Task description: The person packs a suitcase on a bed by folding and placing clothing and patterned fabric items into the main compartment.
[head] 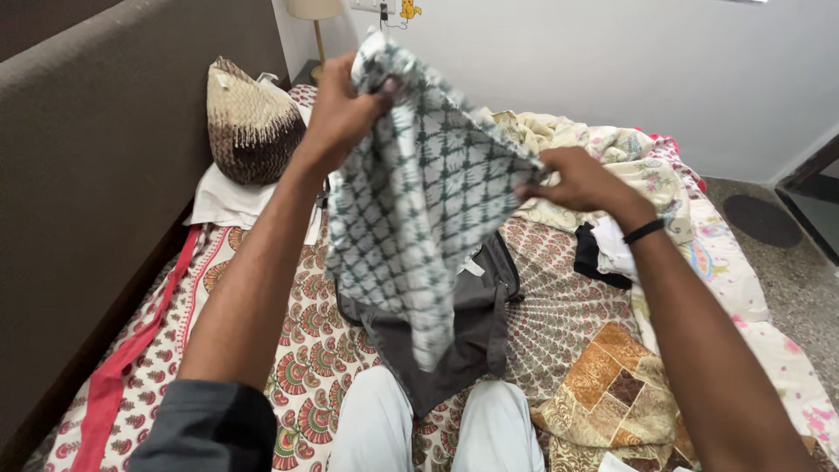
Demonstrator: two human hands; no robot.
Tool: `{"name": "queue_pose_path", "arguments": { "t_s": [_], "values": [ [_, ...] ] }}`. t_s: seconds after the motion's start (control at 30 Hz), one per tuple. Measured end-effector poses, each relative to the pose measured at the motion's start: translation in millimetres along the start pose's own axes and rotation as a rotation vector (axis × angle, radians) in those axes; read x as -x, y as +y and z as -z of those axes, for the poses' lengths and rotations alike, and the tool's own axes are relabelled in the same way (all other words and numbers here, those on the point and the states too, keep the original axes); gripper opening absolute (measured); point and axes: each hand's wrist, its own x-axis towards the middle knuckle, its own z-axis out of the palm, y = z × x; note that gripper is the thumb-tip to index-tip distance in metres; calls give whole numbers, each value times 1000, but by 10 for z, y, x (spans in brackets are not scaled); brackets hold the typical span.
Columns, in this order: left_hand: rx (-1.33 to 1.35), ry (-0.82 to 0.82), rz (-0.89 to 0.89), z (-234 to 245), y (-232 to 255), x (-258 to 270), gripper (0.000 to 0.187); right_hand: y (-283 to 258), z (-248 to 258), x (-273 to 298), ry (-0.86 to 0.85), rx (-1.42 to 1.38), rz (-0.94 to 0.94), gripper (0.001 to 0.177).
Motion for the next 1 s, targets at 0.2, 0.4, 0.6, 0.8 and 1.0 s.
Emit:
{"name": "queue_pose_path", "arguments": {
  "t_s": [0.2,0.4,0.6,0.8,1.0],
  "values": [
    [-360,234,104,149,-209,75,10,-199,447,-6,86,-191,21,36],
    [-158,208,155,202,-447,-13,11,-270,730,39,162,-218,-9,33],
    [-95,229,172,7,-345,-301,23,177,823,22,436,-836,249,35],
    [366,178,174,-312,-448,-583,17,523,-1,-195,133,-1047,-39,101],
    [257,42,160,-391,-658,-544,21,532,-613,-237,112,-1466,32,106]
  ]
}}
